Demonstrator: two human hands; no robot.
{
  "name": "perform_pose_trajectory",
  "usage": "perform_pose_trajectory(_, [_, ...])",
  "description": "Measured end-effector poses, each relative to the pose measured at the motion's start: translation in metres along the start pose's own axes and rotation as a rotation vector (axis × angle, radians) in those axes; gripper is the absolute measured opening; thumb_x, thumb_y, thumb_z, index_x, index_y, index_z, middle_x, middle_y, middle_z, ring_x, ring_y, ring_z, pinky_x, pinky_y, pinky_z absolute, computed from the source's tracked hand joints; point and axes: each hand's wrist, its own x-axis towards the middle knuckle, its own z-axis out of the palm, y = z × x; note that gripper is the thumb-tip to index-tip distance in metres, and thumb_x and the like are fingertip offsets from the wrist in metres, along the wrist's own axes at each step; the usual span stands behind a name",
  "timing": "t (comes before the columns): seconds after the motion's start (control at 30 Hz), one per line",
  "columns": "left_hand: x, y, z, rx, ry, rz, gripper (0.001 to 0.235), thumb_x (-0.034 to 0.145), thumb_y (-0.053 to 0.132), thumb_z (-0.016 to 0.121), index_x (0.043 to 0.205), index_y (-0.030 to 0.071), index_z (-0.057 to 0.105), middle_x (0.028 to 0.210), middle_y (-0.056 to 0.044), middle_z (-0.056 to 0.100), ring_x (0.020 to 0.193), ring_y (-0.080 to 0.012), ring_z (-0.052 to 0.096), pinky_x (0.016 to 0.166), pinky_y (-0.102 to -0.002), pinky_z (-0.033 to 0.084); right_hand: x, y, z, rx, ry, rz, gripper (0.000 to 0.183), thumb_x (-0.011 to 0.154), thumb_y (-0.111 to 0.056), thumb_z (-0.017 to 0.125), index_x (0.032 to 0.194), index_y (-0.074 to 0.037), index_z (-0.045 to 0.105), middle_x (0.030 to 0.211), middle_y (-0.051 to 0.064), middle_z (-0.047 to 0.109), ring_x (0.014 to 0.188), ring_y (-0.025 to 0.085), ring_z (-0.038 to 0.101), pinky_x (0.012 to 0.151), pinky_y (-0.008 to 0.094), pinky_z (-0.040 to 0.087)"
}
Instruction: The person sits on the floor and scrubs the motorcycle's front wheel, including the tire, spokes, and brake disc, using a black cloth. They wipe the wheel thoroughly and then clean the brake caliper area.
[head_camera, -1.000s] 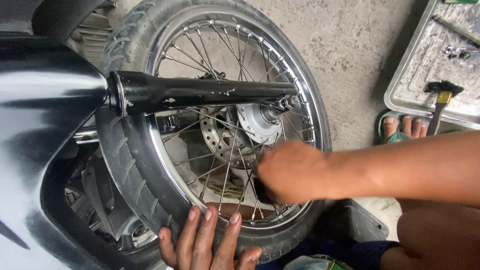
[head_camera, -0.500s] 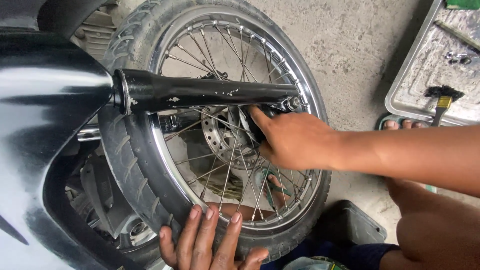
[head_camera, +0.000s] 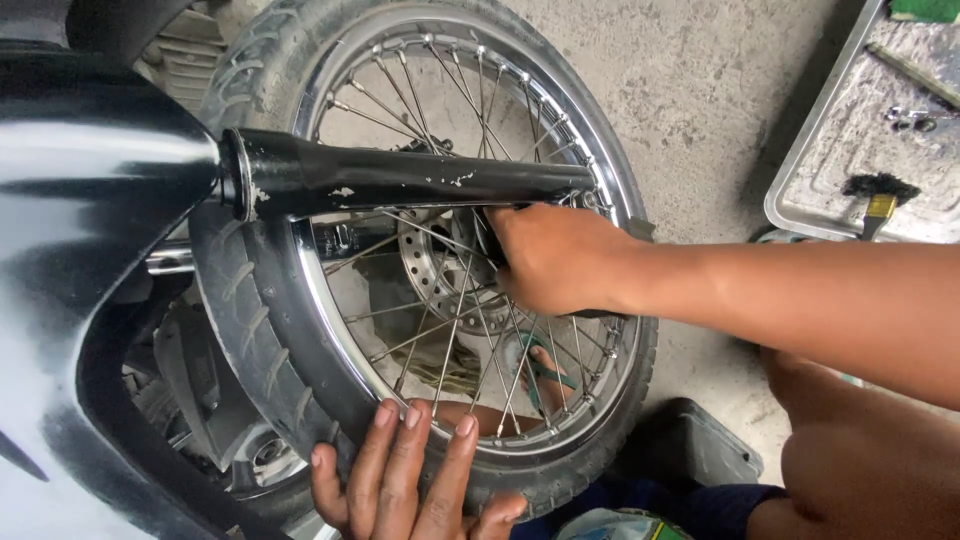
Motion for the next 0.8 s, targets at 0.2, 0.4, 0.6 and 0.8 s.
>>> perform_pose_trajectory(0.2, [0.005, 0.000, 0.000, -0.012, 0.013, -0.012, 0.061, 0.097, 0.066, 0.042, 0.119, 0.019, 0.074, 0.134, -0.016, 0.065, 0.136, -0.0316, 0.050, 0.127, -0.061, 0.008, -0.004, 0.007, 0.009, 0.142, 0.110, -0.048, 0.036, 0.086, -0.021, 0.063, 0.114, 0.000, 0.056, 0.097, 0.019, 0.075, 0.086, 0.040, 0.073, 0.073, 0.048, 0.060])
perform_pose_trajectory(0.4, [0.002, -0.001, -0.001, -0.011, -0.011, 0.023, 0.060, 0.098, 0.066, 0.042, 0.118, 0.019, 0.074, 0.133, -0.015, 0.064, 0.137, -0.0308, 0.047, 0.127, -0.060, 0.006, -0.044, 0.020, 0.034, 0.061, -0.135, -0.066, 0.097, 0.096, -0.021, 0.060, 0.167, -0.004, -0.003, 0.065, 0.009, 0.068, 0.051, 0.023, 0.067, 0.047, 0.031, 0.060])
perform_pose_trajectory(0.6, [-0.002, -0.003, 0.001, -0.002, 0.000, 0.017, 0.060, 0.099, 0.066, 0.039, 0.118, 0.021, 0.074, 0.135, -0.013, 0.063, 0.138, -0.0310, 0.047, 0.128, -0.062, 0.007, -0.030, 0.039, 0.046, -0.255, -0.014, -0.219, 0.096, 0.085, -0.006, 0.060, 0.167, -0.003, 0.010, 0.059, 0.010, 0.064, 0.046, 0.023, 0.061, 0.037, 0.031, 0.054])
perform_pose_trajectory(0.8, [0.002, -0.001, 0.003, -0.017, 0.042, 0.021, 0.060, 0.099, 0.065, 0.039, 0.118, 0.019, 0.074, 0.131, -0.014, 0.065, 0.136, -0.0306, 0.048, 0.127, -0.061, 0.008, -0.016, 0.020, 0.019, -0.313, 0.112, -0.251, 0.084, 0.086, -0.014, 0.053, 0.164, -0.003, 0.022, 0.076, 0.018, 0.073, 0.061, 0.036, 0.073, 0.050, 0.044, 0.059])
